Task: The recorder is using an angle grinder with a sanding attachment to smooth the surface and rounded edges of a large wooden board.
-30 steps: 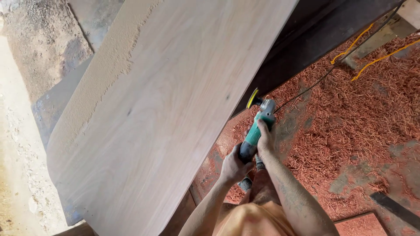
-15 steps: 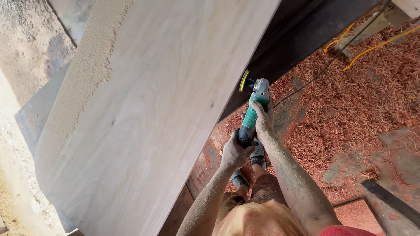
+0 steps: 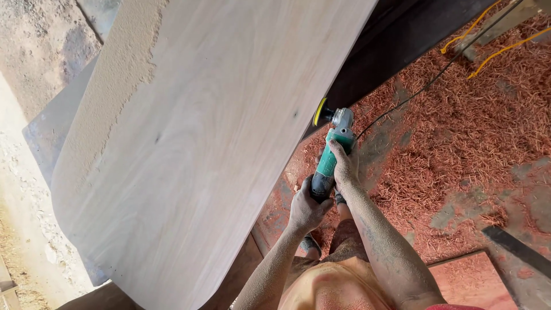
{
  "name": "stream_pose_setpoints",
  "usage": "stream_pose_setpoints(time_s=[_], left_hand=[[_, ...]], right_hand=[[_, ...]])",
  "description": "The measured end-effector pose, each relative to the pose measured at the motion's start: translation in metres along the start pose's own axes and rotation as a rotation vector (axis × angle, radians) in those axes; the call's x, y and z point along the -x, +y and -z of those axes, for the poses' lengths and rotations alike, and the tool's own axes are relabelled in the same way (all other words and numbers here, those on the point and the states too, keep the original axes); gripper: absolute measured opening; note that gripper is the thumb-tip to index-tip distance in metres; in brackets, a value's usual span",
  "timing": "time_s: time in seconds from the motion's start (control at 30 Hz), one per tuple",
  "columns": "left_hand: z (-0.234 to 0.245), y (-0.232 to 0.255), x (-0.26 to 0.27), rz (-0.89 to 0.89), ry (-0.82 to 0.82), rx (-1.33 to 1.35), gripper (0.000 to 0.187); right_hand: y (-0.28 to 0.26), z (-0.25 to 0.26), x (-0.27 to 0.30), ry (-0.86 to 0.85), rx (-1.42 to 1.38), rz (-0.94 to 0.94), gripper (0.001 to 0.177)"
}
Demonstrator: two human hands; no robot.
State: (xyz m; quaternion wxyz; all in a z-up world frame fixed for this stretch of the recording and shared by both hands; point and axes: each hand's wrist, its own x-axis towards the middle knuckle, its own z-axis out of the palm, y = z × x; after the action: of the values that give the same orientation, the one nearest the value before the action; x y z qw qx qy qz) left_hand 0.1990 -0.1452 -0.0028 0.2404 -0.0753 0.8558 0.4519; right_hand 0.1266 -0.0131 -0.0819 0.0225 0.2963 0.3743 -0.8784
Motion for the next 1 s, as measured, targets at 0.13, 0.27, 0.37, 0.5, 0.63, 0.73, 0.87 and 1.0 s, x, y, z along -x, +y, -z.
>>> stream_pose_setpoints(time_s=[0.13, 0.27, 0.37, 0.5, 0.63, 0.73, 0.87, 1.0], left_hand=[[0.011, -0.025, 0.026, -0.046, 0.014, 0.009, 0.082], [0.024, -0.046, 0.052, -0.064, 0.017, 0.036, 0.079], [0.029, -0.061, 0.067, -0.041, 0.019, -0.001, 0.079], [0.036, -0.075, 0.082, -0.047, 0.021, 0.009, 0.078], [0.042, -0.087, 0.094, -0.047, 0.019, -0.001, 0.078], [0.046, -0.094, 0.1, -0.05, 0.017, -0.029, 0.081], [0.053, -0.101, 0.11, -0.021, -0.022, -0.029, 0.083], [0.056, -0.113, 0.117, -0.058, -0.016, -0.033, 0.083]], right_hand=[[0.018, -0.006, 0.031, 0.02, 0.026, -0.026, 0.049], [0.033, -0.017, 0.064, 0.055, 0.066, -0.078, 0.051], [0.049, -0.018, 0.079, 0.032, 0.072, -0.04, 0.053], [0.067, -0.014, 0.094, 0.018, 0.068, -0.054, 0.054], [0.081, -0.016, 0.104, 0.031, 0.084, -0.052, 0.059], [0.089, -0.017, 0.113, 0.025, 0.058, -0.04, 0.061], [0.103, -0.015, 0.119, -0.005, -0.002, -0.04, 0.059], [0.105, -0.023, 0.135, -0.037, -0.017, -0.004, 0.059]])
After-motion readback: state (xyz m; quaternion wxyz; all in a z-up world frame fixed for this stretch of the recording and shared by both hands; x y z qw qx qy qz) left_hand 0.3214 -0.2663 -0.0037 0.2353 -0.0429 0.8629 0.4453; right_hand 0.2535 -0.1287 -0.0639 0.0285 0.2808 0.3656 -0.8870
